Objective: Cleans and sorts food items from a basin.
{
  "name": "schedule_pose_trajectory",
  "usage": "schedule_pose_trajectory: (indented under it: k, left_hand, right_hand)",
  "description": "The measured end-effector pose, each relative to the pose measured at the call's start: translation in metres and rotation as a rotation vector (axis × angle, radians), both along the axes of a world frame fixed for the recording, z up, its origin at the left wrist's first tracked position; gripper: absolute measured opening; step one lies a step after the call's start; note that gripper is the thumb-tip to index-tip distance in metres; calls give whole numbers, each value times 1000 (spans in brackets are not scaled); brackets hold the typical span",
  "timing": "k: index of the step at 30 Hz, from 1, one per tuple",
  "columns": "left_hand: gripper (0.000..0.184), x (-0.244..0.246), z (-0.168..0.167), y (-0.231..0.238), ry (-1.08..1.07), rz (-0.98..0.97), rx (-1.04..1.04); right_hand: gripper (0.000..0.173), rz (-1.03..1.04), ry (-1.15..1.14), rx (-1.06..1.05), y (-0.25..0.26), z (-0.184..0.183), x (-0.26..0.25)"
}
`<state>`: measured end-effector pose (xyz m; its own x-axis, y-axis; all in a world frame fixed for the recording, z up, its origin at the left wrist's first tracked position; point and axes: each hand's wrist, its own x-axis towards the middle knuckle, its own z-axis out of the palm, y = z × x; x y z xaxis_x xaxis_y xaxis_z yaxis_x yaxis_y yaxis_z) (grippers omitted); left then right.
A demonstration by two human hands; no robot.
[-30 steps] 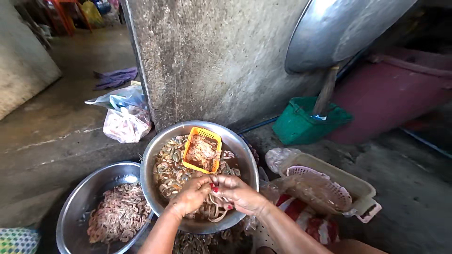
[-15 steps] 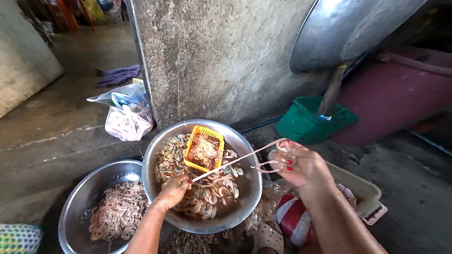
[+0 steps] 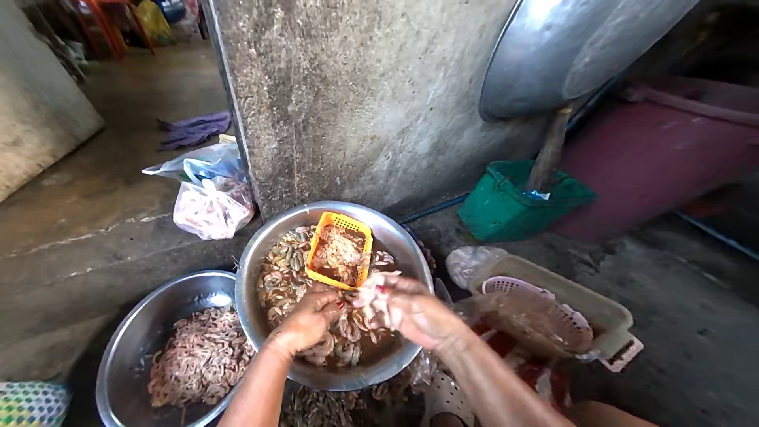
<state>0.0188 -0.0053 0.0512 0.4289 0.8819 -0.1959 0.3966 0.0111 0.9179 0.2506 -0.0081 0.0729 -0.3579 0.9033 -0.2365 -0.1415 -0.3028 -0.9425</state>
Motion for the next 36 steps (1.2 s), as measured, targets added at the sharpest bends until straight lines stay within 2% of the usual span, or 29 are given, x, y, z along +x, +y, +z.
schedule_pose_trajectory:
  k: [3, 6, 9, 11, 16, 21, 25, 27, 29, 33, 36]
  left_hand:
    - [30, 11, 6, -3, -61, -34, 38]
    - [33, 11, 5, -4, -68, -47, 46]
    - [36, 6, -4, -4, -76, -27, 6]
    - [37, 2, -11, -3, -83, 41, -32]
    - [36, -9, -32, 3, -71, 134, -70]
    - [35, -25, -46, 5, -12, 187, -91]
    - [37, -43, -65, 10, 168, 181, -78]
    - [35, -46, -67, 10, 232, 164, -73]
    - [36, -41, -60, 9, 242, 138, -96]
    - [35, -21, -32, 3, 113, 67, -138]
    - [32, -9, -10, 0, 78, -15, -92]
  right_hand:
    - [23, 141, -48, 35, -1, -13, -16]
    - [12, 217, -278, 57, 0, -8, -19]
    - [15, 183, -397, 51, 2, -2, -15]
    - [17, 61, -325, 10, 5, 2, -7]
    - [30, -252, 41, -26, 16, 14, 17]
    - [38, -546, 227, 118, 32, 32, 58]
    - [42, -630, 341, 251, 36, 44, 89]
    - [41, -589, 323, 263, 34, 40, 92]
    - [37, -480, 193, 208, 26, 32, 80]
    - [36, -111, -8, 48, 6, 10, 18]
    - [33, 35, -41, -22, -3, -9, -19]
